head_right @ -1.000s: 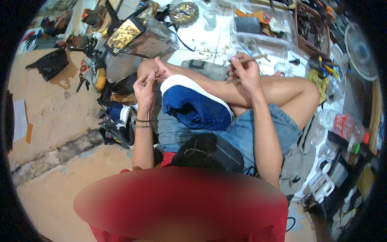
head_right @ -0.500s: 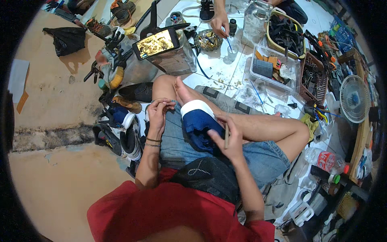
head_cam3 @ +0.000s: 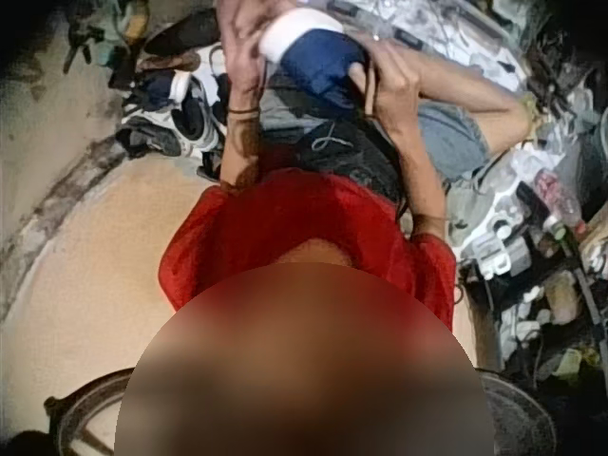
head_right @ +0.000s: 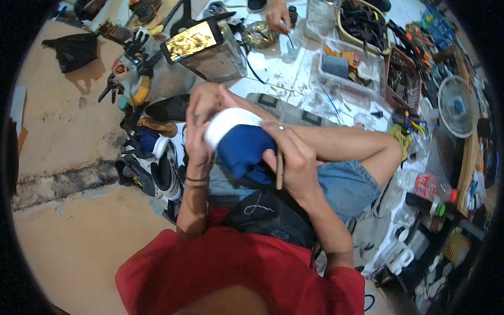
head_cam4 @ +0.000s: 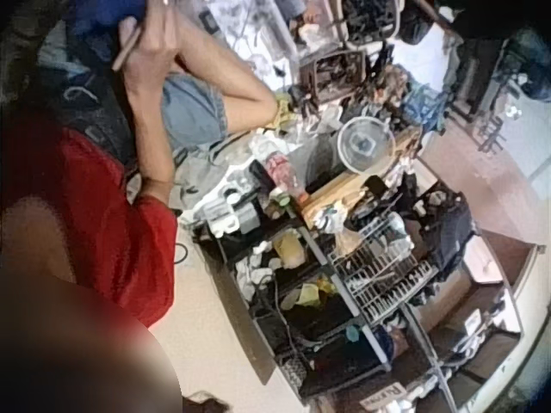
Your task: Applying adhesive and scraping the sole of a sneaker for repair.
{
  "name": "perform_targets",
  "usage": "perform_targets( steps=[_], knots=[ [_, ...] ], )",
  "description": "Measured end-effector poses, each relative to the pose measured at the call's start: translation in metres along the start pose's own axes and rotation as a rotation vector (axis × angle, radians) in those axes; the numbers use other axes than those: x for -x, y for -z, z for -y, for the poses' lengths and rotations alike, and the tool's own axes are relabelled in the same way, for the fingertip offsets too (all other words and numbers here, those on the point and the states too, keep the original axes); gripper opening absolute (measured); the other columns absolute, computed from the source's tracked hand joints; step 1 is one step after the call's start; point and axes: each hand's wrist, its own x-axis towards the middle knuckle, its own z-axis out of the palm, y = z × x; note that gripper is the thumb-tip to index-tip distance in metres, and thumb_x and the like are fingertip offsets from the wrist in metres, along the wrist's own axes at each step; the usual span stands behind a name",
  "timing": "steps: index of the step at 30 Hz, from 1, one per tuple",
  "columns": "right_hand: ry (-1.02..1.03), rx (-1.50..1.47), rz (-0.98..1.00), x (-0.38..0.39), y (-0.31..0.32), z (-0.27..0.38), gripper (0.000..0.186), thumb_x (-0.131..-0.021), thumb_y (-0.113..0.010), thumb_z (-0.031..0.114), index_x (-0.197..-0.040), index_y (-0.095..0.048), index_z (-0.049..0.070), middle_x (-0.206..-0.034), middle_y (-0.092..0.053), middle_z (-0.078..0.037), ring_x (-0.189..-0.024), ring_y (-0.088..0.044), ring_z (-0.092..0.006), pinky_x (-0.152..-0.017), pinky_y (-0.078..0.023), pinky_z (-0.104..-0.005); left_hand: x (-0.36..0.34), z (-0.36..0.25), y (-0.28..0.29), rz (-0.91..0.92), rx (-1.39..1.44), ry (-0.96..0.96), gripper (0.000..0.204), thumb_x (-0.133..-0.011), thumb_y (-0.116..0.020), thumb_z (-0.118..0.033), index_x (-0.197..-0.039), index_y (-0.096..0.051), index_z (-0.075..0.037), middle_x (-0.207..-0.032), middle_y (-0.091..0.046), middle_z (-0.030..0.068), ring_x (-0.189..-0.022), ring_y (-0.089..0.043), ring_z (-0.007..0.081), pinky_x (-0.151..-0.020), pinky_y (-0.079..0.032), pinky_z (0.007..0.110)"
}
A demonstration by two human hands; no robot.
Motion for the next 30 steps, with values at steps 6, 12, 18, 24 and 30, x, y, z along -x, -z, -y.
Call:
perform_targets(
  steps=[6, 12, 18, 24, 30],
  knots=[
    [0.294, 0.003, 0.007, -0.029, 0.022, 0.038, 0.044, -0.071, -0.075, 0.009, -0.113, -0.067, 0.001, -0.104, -0.069, -0.018, -0.094, -0.069, -0.0336, -0.079, -0.055, -0.0394, 0.013, -0.048, -0.068, 0.431, 0.312, -0.523, 0.077, -0.091, -0.05, -0.067, -0.145, -0.04, -0.013, -0.137, -0.047, 0.0305, -0.124, -0.049, 0.0498, -0.107, -0.039, 0.058],
    [0.281, -0.134, -0.068, -0.027, 0.026, 0.066, 0.022, -0.084, -0.066, 0.008, -0.104, -0.07, 0.0, -0.101, -0.073, -0.02, -0.095, -0.071, -0.0343, -0.085, -0.055, -0.0409, 0.038, -0.072, -0.088, 0.247, 0.225, -0.692, 0.065, -0.087, -0.054, -0.063, -0.124, -0.051, -0.009, -0.118, -0.052, 0.0221, -0.119, -0.051, 0.0504, -0.102, -0.04, 0.062],
    [0.334, -0.044, 0.035, -0.03, 0.032, 0.079, 0.04, -0.071, -0.075, 0.019, -0.109, -0.074, 0.007, -0.113, -0.072, -0.015, -0.107, -0.063, -0.0337, -0.095, -0.048, -0.044, 0.04, -0.083, -0.081, 0.278, 0.394, -0.698, 0.045, -0.083, -0.055, -0.04, -0.115, -0.05, -0.01, -0.114, -0.051, 0.0188, -0.111, -0.054, 0.0433, -0.1, -0.039, 0.067],
    [0.292, -0.063, 0.078, -0.032, 0.029, 0.079, 0.045, -0.068, -0.078, 0.022, -0.11, -0.075, 0.009, -0.116, -0.07, -0.015, -0.111, -0.061, -0.0358, -0.097, -0.048, -0.0441, 0.043, -0.083, -0.083, 0.211, 0.441, -0.628, 0.044, -0.086, -0.05, -0.043, -0.115, -0.05, -0.01, -0.114, -0.051, 0.0183, -0.113, -0.053, 0.0408, -0.101, -0.039, 0.068],
    [0.27, -0.095, 0.121, -0.035, 0.03, 0.076, 0.045, -0.067, -0.078, 0.015, -0.111, -0.075, 0.008, -0.114, -0.07, -0.016, -0.111, -0.062, -0.0359, -0.098, -0.047, -0.0448, 0.046, -0.08, -0.088, 0.189, 0.492, -0.508, 0.045, -0.089, -0.05, -0.047, -0.118, -0.052, -0.013, -0.118, -0.049, 0.0143, -0.118, -0.046, 0.037, -0.104, -0.036, 0.061]
  ],
)
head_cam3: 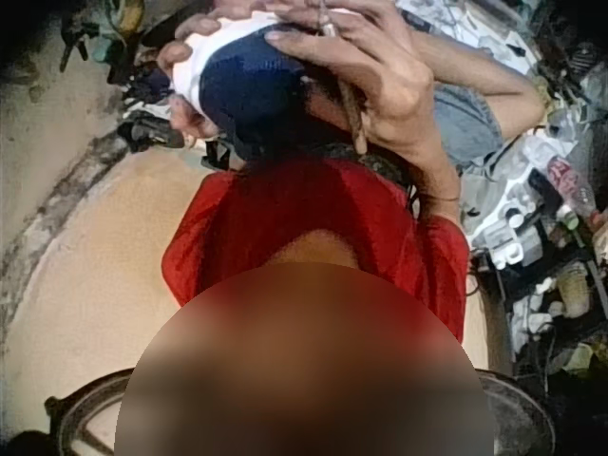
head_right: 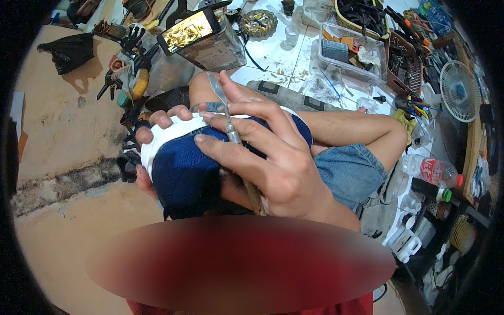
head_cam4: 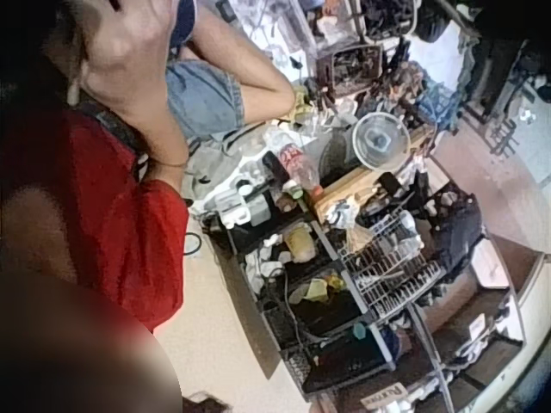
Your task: Applying adhesive and scraping the sole of a sneaker for repair.
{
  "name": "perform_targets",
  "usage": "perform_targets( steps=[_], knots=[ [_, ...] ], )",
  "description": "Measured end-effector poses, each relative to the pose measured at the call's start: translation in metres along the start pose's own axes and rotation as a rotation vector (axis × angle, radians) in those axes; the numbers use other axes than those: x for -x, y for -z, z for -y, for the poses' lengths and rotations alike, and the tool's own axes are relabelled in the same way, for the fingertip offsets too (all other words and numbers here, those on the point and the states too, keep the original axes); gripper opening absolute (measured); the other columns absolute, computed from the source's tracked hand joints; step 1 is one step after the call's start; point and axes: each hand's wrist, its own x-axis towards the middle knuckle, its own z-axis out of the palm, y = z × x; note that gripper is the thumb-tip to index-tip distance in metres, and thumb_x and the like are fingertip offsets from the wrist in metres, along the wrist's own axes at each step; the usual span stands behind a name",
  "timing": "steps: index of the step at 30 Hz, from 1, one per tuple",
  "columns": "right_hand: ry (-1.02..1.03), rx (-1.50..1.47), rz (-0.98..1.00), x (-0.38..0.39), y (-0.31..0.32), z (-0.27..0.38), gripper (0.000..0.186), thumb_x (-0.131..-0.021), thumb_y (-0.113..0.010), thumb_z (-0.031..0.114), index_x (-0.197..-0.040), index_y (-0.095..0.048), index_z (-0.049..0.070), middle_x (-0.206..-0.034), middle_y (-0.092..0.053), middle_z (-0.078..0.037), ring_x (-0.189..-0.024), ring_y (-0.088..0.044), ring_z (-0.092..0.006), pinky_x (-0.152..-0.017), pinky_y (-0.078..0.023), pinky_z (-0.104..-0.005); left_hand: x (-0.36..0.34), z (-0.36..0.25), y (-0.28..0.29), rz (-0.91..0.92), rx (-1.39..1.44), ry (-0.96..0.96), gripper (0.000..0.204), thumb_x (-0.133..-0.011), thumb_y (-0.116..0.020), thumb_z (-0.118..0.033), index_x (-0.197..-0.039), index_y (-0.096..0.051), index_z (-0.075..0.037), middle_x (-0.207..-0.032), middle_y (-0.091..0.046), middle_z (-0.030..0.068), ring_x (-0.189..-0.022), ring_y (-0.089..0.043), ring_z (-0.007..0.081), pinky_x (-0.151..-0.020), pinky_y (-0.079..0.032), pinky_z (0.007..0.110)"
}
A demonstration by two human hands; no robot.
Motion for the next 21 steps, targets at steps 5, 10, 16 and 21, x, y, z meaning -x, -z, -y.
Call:
perform_targets(
  steps=[5, 10, 16, 21],
  knots=[
    [-0.117, -0.168, 0.034, 0.007, 0.002, -0.03, 0.044, -0.073, -0.076, 0.01, -0.116, -0.071, 0.002, -0.118, -0.069, -0.017, -0.116, -0.061, -0.0354, -0.102, -0.045, -0.0436, -0.004, 0.03, 0.012, -0.086, 0.13, 0.011, 0.047, -0.089, -0.04, -0.044, -0.118, -0.048, -0.008, -0.115, -0.052, 0.0198, -0.115, -0.052, 0.0411, -0.103, -0.039, 0.067],
    [-0.446, -0.334, -0.019, 0.018, 0.005, -0.088, 0.033, -0.097, -0.06, 0.023, -0.117, -0.067, -0.002, -0.109, -0.071, -0.018, -0.104, -0.067, -0.0238, -0.09, -0.05, -0.0343, 0.001, 0.101, 0.051, -0.225, 0.104, 0.264, 0.045, -0.091, -0.039, -0.041, -0.113, -0.049, -0.004, -0.109, -0.056, 0.0202, -0.113, -0.056, 0.0406, -0.099, -0.047, 0.056],
    [-0.565, -0.332, -0.254, 0.003, 0.039, -0.173, 0.049, -0.106, -0.037, 0.035, -0.109, -0.067, -0.003, -0.088, -0.065, -0.007, -0.078, -0.057, -0.0112, -0.073, -0.045, -0.0257, 0.007, 0.137, 0.106, -0.33, 0.099, 0.471, 0.046, -0.093, -0.037, -0.042, -0.115, -0.049, -0.003, -0.118, -0.054, 0.0256, -0.126, -0.049, 0.0484, -0.103, -0.047, 0.06],
    [-0.605, -0.19, -0.394, -0.042, 0.047, -0.287, 0.018, -0.093, -0.064, 0.012, -0.1, -0.068, -0.004, -0.084, -0.07, -0.008, -0.073, -0.066, -0.0107, -0.065, -0.051, -0.0237, 0.0, 0.151, 0.125, -0.391, 0.222, 0.606, 0.047, -0.096, -0.035, -0.04, -0.115, -0.051, 0.0, -0.126, -0.053, 0.0315, -0.123, -0.051, 0.0515, -0.101, -0.046, 0.061]
  ],
)
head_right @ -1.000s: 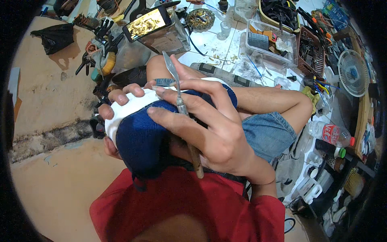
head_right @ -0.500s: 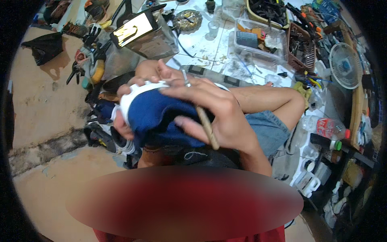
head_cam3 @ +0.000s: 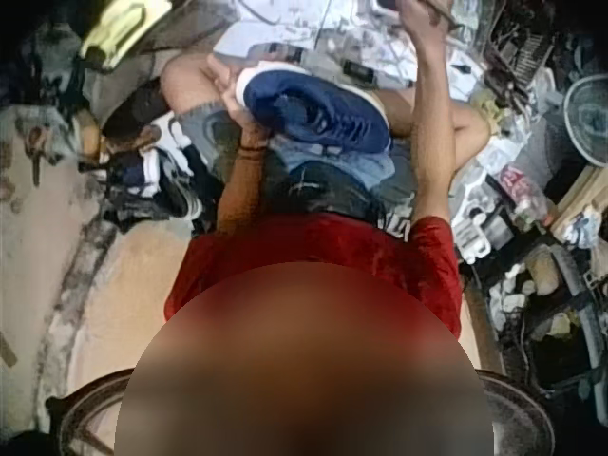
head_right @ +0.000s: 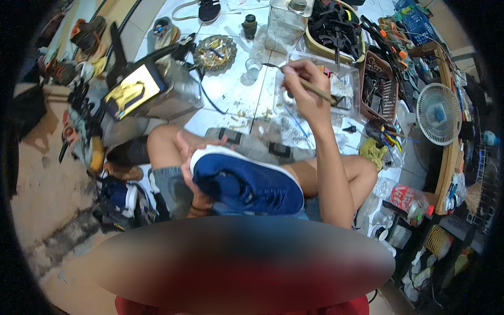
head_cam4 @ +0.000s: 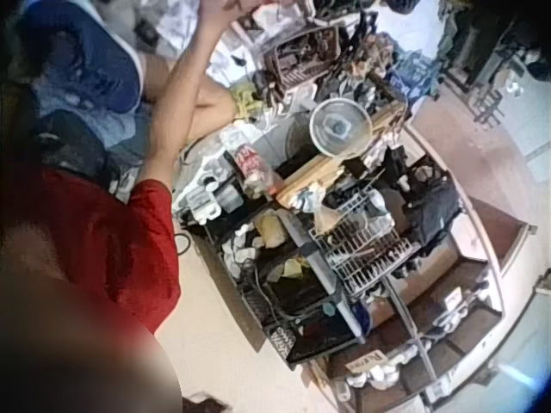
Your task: Applying adhesive and scraping the sole of a sneaker for repair.
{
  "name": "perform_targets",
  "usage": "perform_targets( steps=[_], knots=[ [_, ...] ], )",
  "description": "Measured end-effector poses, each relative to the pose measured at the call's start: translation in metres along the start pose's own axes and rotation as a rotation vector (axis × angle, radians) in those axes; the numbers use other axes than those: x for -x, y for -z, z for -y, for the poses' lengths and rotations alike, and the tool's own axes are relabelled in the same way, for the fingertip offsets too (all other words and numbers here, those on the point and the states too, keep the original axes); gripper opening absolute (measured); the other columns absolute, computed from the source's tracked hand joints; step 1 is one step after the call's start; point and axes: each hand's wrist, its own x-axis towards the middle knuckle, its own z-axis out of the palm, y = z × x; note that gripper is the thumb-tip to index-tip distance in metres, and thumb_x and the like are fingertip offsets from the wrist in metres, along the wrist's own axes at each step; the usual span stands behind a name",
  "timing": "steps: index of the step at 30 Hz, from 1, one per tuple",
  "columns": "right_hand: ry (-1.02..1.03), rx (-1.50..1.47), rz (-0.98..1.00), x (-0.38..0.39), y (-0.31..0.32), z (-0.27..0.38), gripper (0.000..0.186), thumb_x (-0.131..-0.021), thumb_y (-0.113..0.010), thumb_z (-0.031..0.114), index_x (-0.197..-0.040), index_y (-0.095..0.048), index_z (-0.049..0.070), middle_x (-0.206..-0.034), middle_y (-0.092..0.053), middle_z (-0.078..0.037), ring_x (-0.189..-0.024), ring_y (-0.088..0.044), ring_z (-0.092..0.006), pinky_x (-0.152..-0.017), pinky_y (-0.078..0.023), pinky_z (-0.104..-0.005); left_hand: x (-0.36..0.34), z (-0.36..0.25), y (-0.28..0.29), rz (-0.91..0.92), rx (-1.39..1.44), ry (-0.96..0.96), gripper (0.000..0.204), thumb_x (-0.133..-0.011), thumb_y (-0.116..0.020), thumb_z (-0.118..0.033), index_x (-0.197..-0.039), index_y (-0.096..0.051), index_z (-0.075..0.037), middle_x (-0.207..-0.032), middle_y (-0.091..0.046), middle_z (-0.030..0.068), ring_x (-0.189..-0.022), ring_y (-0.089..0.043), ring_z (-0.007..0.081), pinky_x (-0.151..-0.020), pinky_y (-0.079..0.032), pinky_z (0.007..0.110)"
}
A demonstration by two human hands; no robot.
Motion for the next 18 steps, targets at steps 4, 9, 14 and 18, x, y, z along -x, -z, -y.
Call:
perform_targets(
  steps=[4, 9, 14, 18],
  knots=[
    [0.057, 0.241, 0.148, -0.067, -0.016, -0.063, 0.023, -0.088, -0.075, 0.019, -0.096, -0.069, -0.001, -0.083, -0.073, -0.008, -0.072, -0.068, -0.0108, -0.065, -0.053, -0.0266, -0.008, -0.003, 0.003, -0.087, -0.044, 0.026, 0.048, -0.093, -0.039, -0.046, -0.11, -0.053, -0.003, -0.118, -0.059, 0.0301, -0.123, -0.052, 0.0509, -0.108, -0.039, 0.061],
    [0.088, 0.469, 0.246, -0.098, -0.039, -0.096, 0.022, -0.088, -0.075, 0.023, -0.092, -0.066, 0.003, -0.074, -0.07, -0.009, -0.067, -0.07, -0.0203, -0.06, -0.051, -0.0332, -0.017, 0.006, -0.008, -0.201, 0.056, 0.037, 0.049, -0.09, -0.04, -0.051, -0.108, -0.053, -0.008, -0.118, -0.057, 0.0248, -0.122, -0.048, 0.0519, -0.104, -0.036, 0.065],
    [0.084, 0.545, 0.338, -0.1, -0.048, -0.113, 0.031, -0.086, -0.076, 0.027, -0.086, -0.058, 0.003, -0.074, -0.069, -0.012, -0.068, -0.067, -0.0321, -0.06, -0.051, -0.0388, -0.031, 0.001, 0.01, -0.169, 0.08, 0.166, 0.047, -0.088, -0.047, -0.048, -0.105, -0.066, -0.008, -0.118, -0.059, 0.0282, -0.12, -0.049, 0.0566, -0.102, -0.035, 0.07],
    [0.151, 0.61, 0.311, -0.102, -0.05, -0.121, 0.031, -0.083, -0.078, 0.028, -0.084, -0.06, 0.002, -0.079, -0.066, -0.012, -0.073, -0.066, -0.0316, -0.065, -0.053, -0.0384, -0.019, 0.0, 0.025, -0.114, 0.059, 0.19, 0.047, -0.089, -0.047, -0.048, -0.106, -0.066, -0.008, -0.118, -0.059, 0.0282, -0.119, -0.049, 0.0566, -0.101, -0.036, 0.07]
  ],
)
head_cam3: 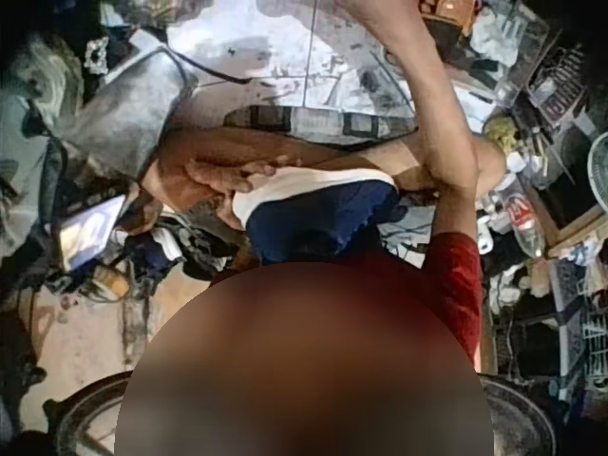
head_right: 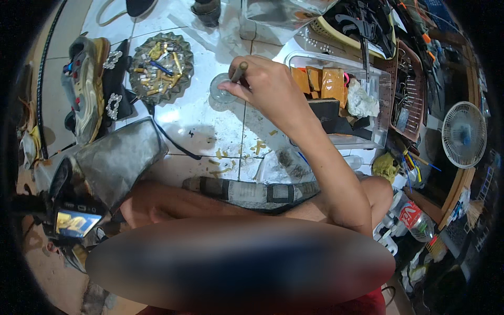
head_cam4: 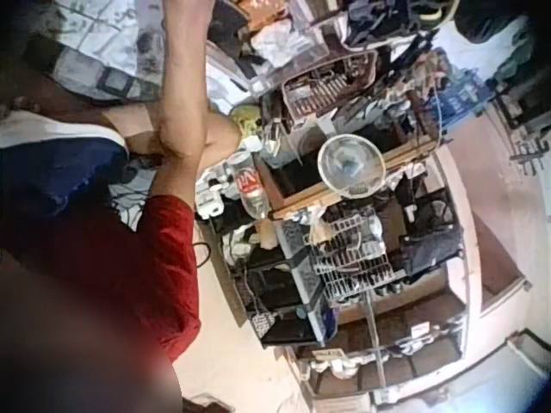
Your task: Applying adhesive and scraping the sole of a sneaker for repair.
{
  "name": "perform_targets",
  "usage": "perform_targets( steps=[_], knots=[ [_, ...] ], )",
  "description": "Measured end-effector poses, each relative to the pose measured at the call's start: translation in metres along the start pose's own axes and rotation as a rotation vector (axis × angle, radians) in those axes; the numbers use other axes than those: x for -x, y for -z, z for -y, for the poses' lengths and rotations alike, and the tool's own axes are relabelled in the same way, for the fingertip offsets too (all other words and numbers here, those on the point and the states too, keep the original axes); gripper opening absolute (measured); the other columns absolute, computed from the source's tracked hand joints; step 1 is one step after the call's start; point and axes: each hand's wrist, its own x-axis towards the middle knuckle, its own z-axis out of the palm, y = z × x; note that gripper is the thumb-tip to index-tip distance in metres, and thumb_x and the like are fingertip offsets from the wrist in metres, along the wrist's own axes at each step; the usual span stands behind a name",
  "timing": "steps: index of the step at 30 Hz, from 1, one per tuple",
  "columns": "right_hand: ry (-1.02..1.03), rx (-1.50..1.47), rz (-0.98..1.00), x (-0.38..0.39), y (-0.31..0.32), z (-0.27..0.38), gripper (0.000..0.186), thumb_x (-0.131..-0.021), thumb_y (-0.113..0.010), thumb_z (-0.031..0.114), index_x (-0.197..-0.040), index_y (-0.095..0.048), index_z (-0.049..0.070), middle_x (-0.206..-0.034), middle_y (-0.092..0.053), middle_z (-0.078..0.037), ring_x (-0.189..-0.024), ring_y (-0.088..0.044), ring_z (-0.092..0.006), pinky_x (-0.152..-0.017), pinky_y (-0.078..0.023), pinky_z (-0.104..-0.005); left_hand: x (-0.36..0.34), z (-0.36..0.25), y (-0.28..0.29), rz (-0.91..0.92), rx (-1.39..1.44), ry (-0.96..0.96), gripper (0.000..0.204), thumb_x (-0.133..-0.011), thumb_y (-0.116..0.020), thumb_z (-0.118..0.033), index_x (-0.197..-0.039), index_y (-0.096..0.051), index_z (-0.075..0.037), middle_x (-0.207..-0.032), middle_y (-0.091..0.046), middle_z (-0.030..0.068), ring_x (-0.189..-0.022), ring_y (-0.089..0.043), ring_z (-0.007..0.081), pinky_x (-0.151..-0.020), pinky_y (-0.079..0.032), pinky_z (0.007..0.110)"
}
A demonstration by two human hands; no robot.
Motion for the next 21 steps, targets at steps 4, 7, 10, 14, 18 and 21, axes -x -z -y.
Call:
perform_targets(
  steps=[4, 7, 10, 14, 18, 21],
  knots=[
    [0.064, 0.084, -0.004, 0.004, -0.007, -0.007, 0.03, -0.078, -0.079, 0.028, -0.086, -0.064, 0.003, -0.084, -0.063, -0.009, -0.081, -0.064, -0.0292, -0.073, -0.051, -0.0383, -0.001, -0.003, 0.013, 0.062, -0.029, 0.003, 0.046, -0.09, -0.046, -0.047, -0.106, -0.065, -0.008, -0.118, -0.059, 0.0283, -0.118, -0.05, 0.0566, -0.1, -0.037, 0.07],
    [0.099, 0.133, 0.006, 0.005, -0.011, -0.007, 0.031, -0.076, -0.08, 0.029, -0.085, -0.065, 0.005, -0.083, -0.062, -0.007, -0.083, -0.063, -0.0271, -0.076, -0.05, -0.038, -0.012, -0.015, 0.03, 0.116, -0.054, -0.006, 0.046, -0.09, -0.046, -0.047, -0.106, -0.065, -0.008, -0.118, -0.059, 0.0284, -0.118, -0.05, 0.0566, -0.1, -0.037, 0.07],
    [0.091, 0.136, 0.005, 0.004, -0.012, -0.006, 0.033, -0.074, -0.081, 0.032, -0.084, -0.064, 0.005, -0.083, -0.063, -0.006, -0.084, -0.063, -0.026, -0.078, -0.049, -0.0373, -0.013, -0.013, 0.039, 0.167, -0.087, -0.021, 0.046, -0.091, -0.046, -0.047, -0.106, -0.065, -0.008, -0.118, -0.059, 0.0285, -0.117, -0.051, 0.0566, -0.099, -0.038, 0.07],
    [0.107, 0.127, -0.016, 0.003, -0.009, -0.007, 0.032, -0.075, -0.081, 0.03, -0.084, -0.064, 0.004, -0.084, -0.065, -0.006, -0.083, -0.064, -0.0261, -0.075, -0.05, -0.0368, -0.008, -0.012, 0.045, 0.237, -0.129, -0.045, 0.045, -0.091, -0.045, -0.046, -0.106, -0.065, -0.008, -0.118, -0.059, 0.0285, -0.117, -0.051, 0.0566, -0.099, -0.038, 0.07],
    [0.08, 0.052, -0.141, 0.007, 0.0, -0.007, 0.03, -0.08, -0.081, 0.026, -0.087, -0.065, 0.001, -0.082, -0.067, -0.008, -0.07, -0.066, -0.0233, -0.063, -0.052, -0.0327, -0.003, -0.007, 0.051, 0.316, -0.165, -0.074, 0.045, -0.092, -0.045, -0.046, -0.107, -0.065, -0.008, -0.118, -0.059, 0.0286, -0.116, -0.052, 0.0566, -0.098, -0.039, 0.07],
    [0.102, -0.011, -0.262, 0.002, 0.024, 0.02, 0.027, -0.083, -0.081, 0.022, -0.089, -0.067, 0.0, -0.074, -0.066, -0.008, -0.058, -0.062, -0.0152, -0.054, -0.05, -0.0269, -0.019, -0.006, 0.053, 0.368, -0.215, -0.111, 0.045, -0.092, -0.044, -0.045, -0.107, -0.065, -0.009, -0.118, -0.059, 0.0287, -0.115, -0.053, 0.0566, -0.098, -0.039, 0.07]
  ],
)
